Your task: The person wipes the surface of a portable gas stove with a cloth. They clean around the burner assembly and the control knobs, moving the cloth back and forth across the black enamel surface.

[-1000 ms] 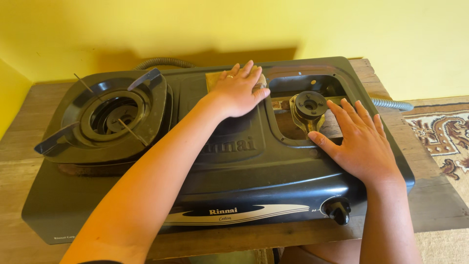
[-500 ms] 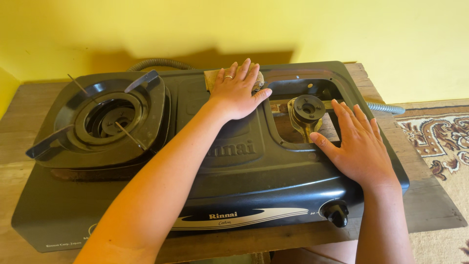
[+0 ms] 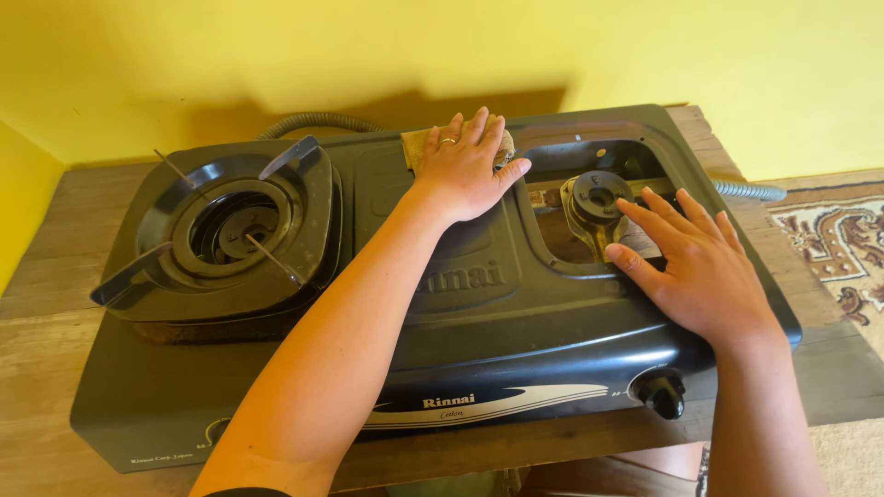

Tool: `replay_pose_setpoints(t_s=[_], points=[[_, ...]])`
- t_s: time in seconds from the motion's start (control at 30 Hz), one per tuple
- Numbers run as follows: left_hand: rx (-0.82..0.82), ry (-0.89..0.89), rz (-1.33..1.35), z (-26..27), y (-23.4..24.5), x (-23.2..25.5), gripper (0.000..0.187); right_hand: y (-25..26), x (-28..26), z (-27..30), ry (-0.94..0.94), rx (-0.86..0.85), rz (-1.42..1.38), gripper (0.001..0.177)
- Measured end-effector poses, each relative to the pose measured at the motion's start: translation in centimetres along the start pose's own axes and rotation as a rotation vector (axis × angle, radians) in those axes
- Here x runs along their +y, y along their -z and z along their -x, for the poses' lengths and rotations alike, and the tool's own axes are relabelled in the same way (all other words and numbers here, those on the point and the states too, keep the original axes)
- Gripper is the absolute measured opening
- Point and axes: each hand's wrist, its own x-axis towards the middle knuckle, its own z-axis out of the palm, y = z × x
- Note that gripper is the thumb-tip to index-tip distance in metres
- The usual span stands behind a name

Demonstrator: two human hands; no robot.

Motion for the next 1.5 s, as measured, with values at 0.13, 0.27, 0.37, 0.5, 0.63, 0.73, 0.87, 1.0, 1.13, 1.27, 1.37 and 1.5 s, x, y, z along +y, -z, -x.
replay_pose_setpoints(t_s=[0.13, 0.27, 0.37, 0.5, 0.63, 0.73, 0.87, 1.0, 1.13, 1.27, 1.37, 1.5], points=[[-0.111, -0.009, 0.059, 0.3, 0.5, 0.4, 0.086, -0.1, 0.1, 0.0, -0.008, -0.004, -0.011, 0.065], [-0.269, -0.083, 0.341, 0.6, 1.3, -0.8, 0.076, 0.0, 0.2, 0.1, 0.001, 0.006, -0.014, 0.065], [-0.186, -0.108, 0.206, 0.7, 0.9, -0.8, 0.073, 0.0, 0.0, 0.1, 0.004, 0.013, -0.014, 0.065], [-0.046, -0.042, 0.028, -0.1, 0.0, 0.6, 0.075, 0.1, -0.1, 0.0, -0.002, 0.014, -0.012, 0.065], [0.007, -0.055, 0.017, 0.4, -1.0, 0.6, 0.072, 0.3, -0.1, 0.1, -0.019, 0.007, -0.02, 0.065], [0.013, -0.105, 0.078, 0.7, -1.9, 0.1, 0.068, 0.2, -0.2, 0.0, -0.039, 0.0, -0.025, 0.066], [0.087, -0.069, 0.125, 0.1, -1.6, 0.0, 0.069, 0.3, -0.2, -0.1, 0.003, 0.031, -0.01, 0.066], [0.073, 0.129, 0.046, 1.1, -0.2, 1.8, 0.064, 0.2, -0.4, 0.0, -0.009, 0.04, 0.02, 0.067], [-0.046, 0.061, 0.094, 1.8, 0.3, 2.1, 0.065, -0.1, -0.3, 0.0, -0.03, 0.039, 0.03, 0.067], [0.034, 0.037, 0.074, 0.2, -0.3, -0.4, 0.062, -0.4, 0.1, 0.0, 0.013, 0.057, 0.024, 0.068], [0.145, 0.133, 0.07, -1.5, -1.3, -1.5, 0.061, -0.5, 0.2, 0.1, 0.019, 0.064, 0.024, 0.065], [0.105, 0.074, 0.135, -0.7, -1.7, -2.1, 0.06, -0.5, 0.1, 0.1, 0.016, 0.053, 0.018, 0.067]])
